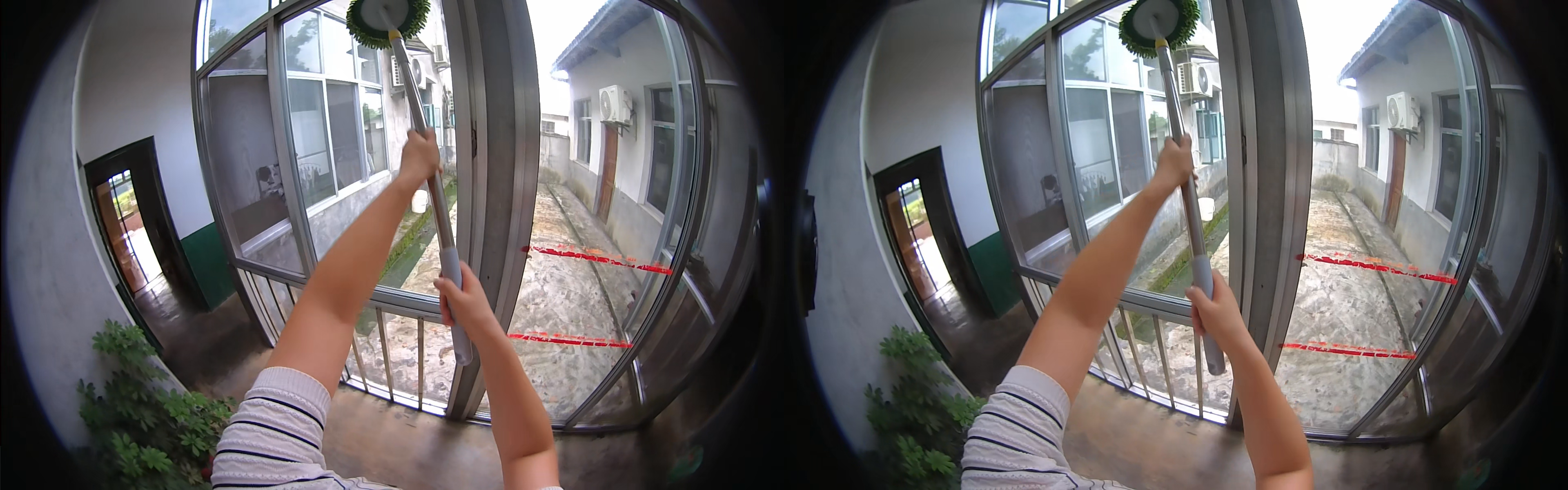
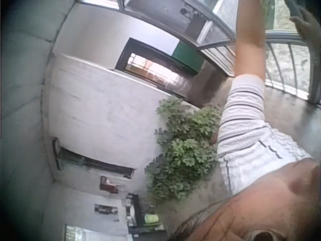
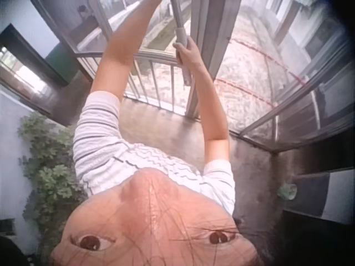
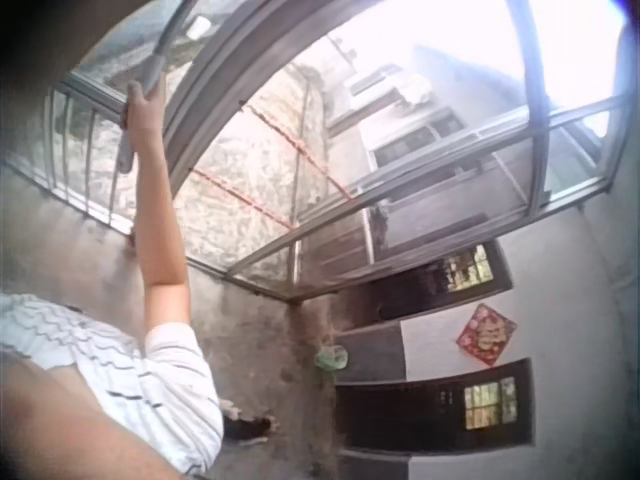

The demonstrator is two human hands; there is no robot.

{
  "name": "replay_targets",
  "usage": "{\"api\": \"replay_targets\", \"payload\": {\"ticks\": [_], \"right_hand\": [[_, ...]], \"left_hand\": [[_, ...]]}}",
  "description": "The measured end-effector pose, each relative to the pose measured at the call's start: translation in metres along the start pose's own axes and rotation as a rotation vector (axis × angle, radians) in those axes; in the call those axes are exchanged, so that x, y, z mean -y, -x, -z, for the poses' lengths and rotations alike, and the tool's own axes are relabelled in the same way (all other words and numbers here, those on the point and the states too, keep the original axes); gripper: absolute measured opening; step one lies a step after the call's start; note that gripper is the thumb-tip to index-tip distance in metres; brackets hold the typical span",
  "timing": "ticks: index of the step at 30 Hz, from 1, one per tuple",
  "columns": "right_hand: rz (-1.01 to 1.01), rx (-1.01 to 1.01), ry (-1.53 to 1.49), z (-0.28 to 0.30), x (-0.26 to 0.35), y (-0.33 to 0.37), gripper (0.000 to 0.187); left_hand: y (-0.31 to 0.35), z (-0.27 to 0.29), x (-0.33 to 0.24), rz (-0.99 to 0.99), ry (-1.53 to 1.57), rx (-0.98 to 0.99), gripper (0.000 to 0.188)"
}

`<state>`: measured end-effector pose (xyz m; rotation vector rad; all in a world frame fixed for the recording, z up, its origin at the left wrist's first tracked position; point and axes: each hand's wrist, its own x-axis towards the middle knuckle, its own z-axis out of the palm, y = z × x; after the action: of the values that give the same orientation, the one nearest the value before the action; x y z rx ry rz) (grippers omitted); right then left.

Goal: The person uses a long-handled duster to wipe the exterior surface of a large glass sliding door. They systematically move the duster across the glass panels, covering the upper and lower sections while a dog remains on the floor nearby.

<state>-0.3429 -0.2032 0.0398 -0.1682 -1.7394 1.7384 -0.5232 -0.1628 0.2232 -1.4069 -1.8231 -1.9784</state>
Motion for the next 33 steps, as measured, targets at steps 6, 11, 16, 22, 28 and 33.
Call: {"api": "replay_targets", "payload": {"ticks": [6,11,16,22,28,33], "right_hand": [[-0.124,-0.271,0.024,0.015,-0.181,0.036,0.028],[-0.086,-0.191,-0.034,-0.010,-0.150,0.003,0.026],[0.034,-0.113,-0.144,-0.029,-0.033,-0.039,0.018],[-0.051,-0.244,-0.057,-0.002,-0.145,-0.001,0.018],[-0.232,-0.376,0.056,0.001,-0.286,0.067,0.015],[-0.113,-0.343,0.068,-0.014,-0.240,0.015,0.018]], "left_hand": [[0.100,-0.062,0.140,-0.074,-0.257,-0.089,0.045],[0.062,-0.029,0.110,-0.043,-0.330,-0.011,0.049],[-0.021,0.001,0.001,-0.083,-0.231,0.028,0.047],[0.055,-0.042,0.117,-0.120,-0.342,-0.048,0.055],[0.184,-0.057,0.210,0.023,-0.313,0.085,0.052],[0.113,-0.037,0.167,-0.152,-0.348,-0.053,0.045]]}}
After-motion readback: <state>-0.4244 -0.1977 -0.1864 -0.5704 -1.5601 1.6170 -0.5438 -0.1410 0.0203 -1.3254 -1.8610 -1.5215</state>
